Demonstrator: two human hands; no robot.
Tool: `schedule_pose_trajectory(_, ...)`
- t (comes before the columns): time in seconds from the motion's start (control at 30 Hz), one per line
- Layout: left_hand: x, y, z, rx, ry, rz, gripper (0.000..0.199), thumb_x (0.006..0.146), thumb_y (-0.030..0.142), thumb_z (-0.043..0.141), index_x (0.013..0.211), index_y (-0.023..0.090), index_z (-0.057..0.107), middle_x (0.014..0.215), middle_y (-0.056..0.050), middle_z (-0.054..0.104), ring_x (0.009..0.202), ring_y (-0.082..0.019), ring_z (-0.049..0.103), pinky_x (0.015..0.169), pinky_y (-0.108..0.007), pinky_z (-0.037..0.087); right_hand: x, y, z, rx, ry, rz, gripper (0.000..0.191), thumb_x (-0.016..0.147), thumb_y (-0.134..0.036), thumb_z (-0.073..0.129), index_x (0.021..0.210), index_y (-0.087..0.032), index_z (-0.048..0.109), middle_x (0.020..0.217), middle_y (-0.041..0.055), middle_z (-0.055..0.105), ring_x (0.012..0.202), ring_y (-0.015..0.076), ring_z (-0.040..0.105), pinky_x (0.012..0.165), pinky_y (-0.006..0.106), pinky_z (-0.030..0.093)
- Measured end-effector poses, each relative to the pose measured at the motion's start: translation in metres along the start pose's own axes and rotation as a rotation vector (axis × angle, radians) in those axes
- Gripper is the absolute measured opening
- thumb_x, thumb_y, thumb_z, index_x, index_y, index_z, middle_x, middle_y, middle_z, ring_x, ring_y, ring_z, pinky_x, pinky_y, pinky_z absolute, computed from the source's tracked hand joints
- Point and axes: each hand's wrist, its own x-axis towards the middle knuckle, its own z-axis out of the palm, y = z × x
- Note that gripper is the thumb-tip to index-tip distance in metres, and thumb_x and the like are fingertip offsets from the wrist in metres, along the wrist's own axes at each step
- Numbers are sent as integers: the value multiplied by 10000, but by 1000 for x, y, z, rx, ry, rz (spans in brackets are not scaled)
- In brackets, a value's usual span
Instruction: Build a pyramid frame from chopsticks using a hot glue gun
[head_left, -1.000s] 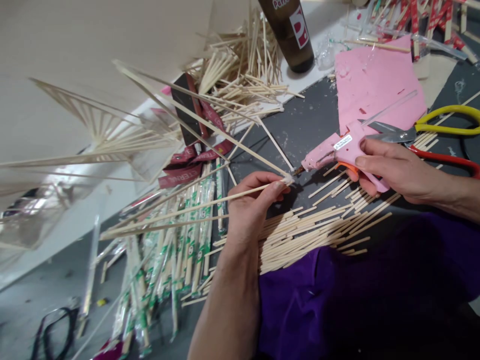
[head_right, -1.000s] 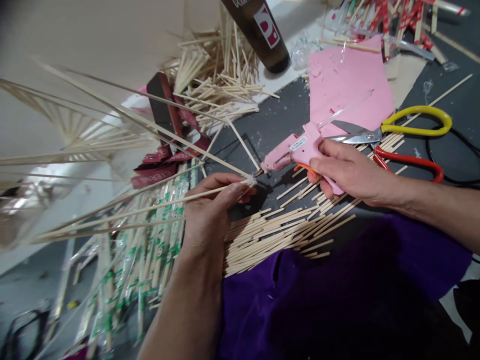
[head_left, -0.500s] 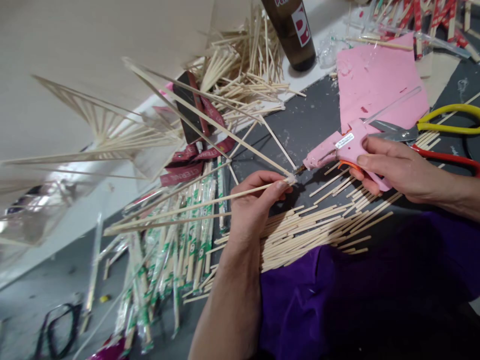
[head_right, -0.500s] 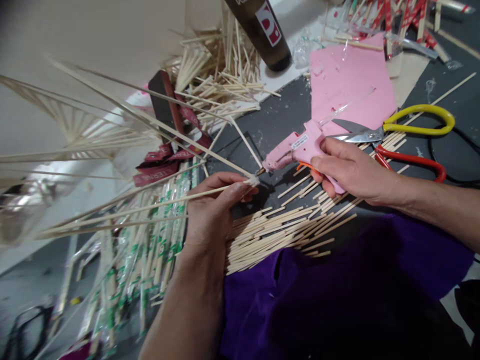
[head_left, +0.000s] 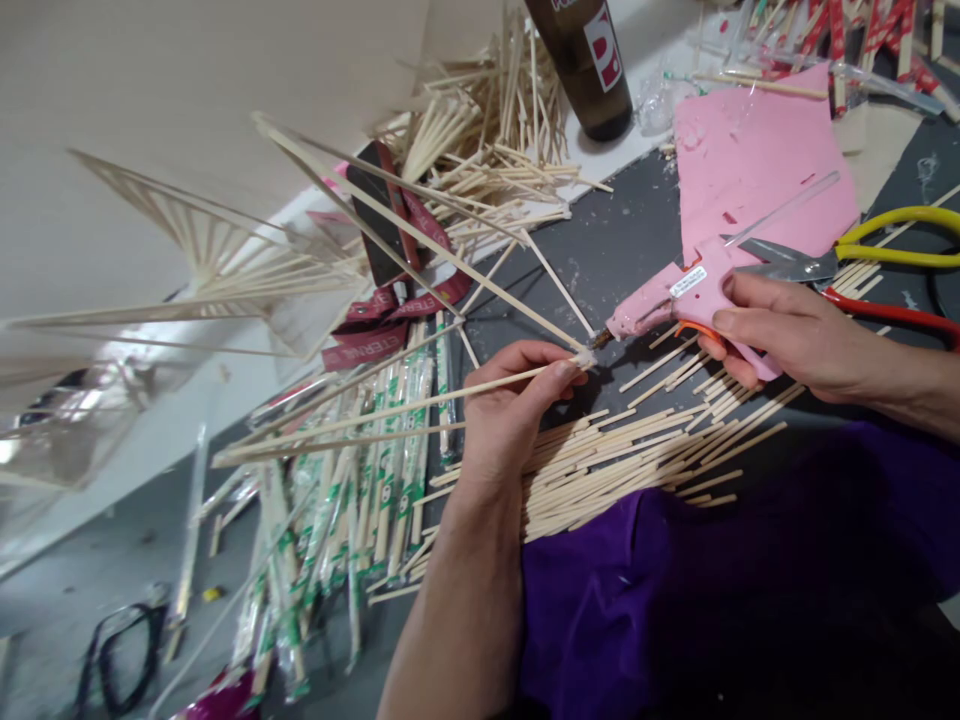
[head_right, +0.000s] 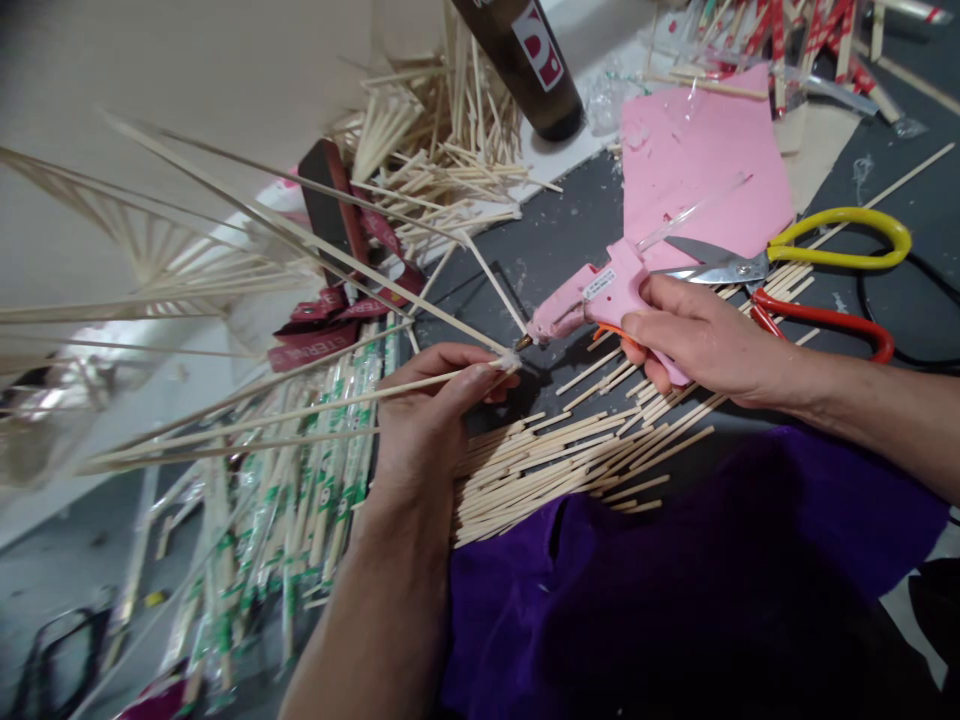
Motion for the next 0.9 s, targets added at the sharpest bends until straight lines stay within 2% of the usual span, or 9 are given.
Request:
schedule_pose_trajectory(0.23, 1, -3, -1, -34, -8, 24, 241, 648, 399, 812, 726, 205, 691, 658, -12, 727, 611, -164, 694, 551, -239, 532, 1, -3, 0, -23, -27, 34, 240, 931, -302, 650, 725, -235, 546, 543, -15, 517, 444, 86, 430, 422, 252, 352)
schedule_pose_trajectory(0.53, 2, 0, 2, -50, 28, 34, 203, 615, 365, 799, 687, 211, 687, 618, -9, 717, 572, -159, 679, 521, -232, 523, -1, -4, -1, -85, -53, 34, 210, 953, -196, 567, 746, -225, 544, 559, -9, 540, 450, 86, 442, 426, 245, 343)
schedule_pose_trajectory(0.7, 1, -2, 1, -63, 15, 41, 185, 634, 345, 804, 702, 206, 703, 635, -9, 731, 584, -151, 683, 528, -220, 520, -1, -2, -5, -99, -10, -30, 199, 975, -225, 554, 776, -215, 552, 551, -20, 522, 445, 83, 439, 432, 235, 331)
schedule_pose_trajectory(0.9, 3, -2, 2, -83, 6, 41, 170, 621, 328, 810, 696, 207, 716, 634, -7, 736, 580, -139, 681, 519, -201, 512, 0, 1, -7, -104, -39, -33, 227, 983, -289, 582, 773, -213, 539, 532, -14, 516, 442, 87, 434, 420, 239, 316)
